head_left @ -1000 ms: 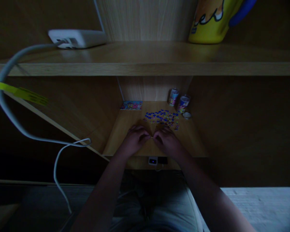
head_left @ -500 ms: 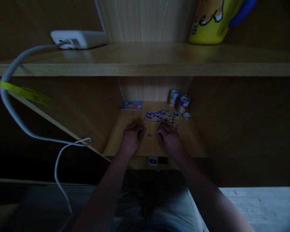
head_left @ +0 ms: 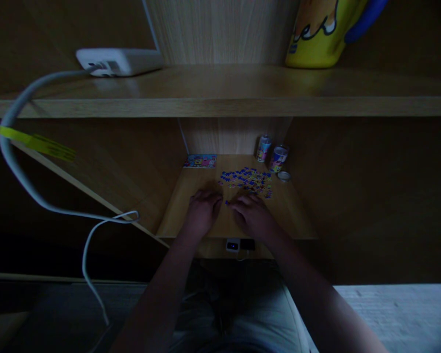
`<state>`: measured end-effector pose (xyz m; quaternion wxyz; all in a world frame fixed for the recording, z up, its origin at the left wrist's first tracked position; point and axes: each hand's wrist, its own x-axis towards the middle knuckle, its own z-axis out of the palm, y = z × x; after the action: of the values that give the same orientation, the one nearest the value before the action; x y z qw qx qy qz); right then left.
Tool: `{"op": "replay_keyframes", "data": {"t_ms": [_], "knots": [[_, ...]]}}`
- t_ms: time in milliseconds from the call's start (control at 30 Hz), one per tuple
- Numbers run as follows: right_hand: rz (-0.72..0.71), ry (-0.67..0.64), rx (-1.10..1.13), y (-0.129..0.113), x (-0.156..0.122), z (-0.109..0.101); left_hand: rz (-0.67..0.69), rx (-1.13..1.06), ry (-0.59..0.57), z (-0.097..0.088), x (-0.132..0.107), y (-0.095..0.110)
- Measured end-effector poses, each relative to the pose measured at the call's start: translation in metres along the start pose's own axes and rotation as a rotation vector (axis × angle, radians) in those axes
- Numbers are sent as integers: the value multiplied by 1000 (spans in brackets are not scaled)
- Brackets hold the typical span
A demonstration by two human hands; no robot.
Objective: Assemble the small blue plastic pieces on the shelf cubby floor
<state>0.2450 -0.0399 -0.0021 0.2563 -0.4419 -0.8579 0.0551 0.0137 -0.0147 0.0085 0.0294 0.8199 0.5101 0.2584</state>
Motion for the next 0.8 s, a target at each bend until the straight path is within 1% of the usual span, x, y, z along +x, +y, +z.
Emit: {"op": "replay_keyframes", "data": {"t_ms": [233, 467, 567, 800], "knots": [[72, 26, -44, -2, 0, 0, 49, -20, -38, 1, -1, 2], [130, 31, -71, -3, 0, 1, 119, -26, -98, 9, 1, -4], [160, 39, -84, -2, -1, 4, 116, -6, -131, 11, 1, -5], [339, 4, -158, 0, 0, 15, 101, 24, -216, 14, -2, -7]]}}
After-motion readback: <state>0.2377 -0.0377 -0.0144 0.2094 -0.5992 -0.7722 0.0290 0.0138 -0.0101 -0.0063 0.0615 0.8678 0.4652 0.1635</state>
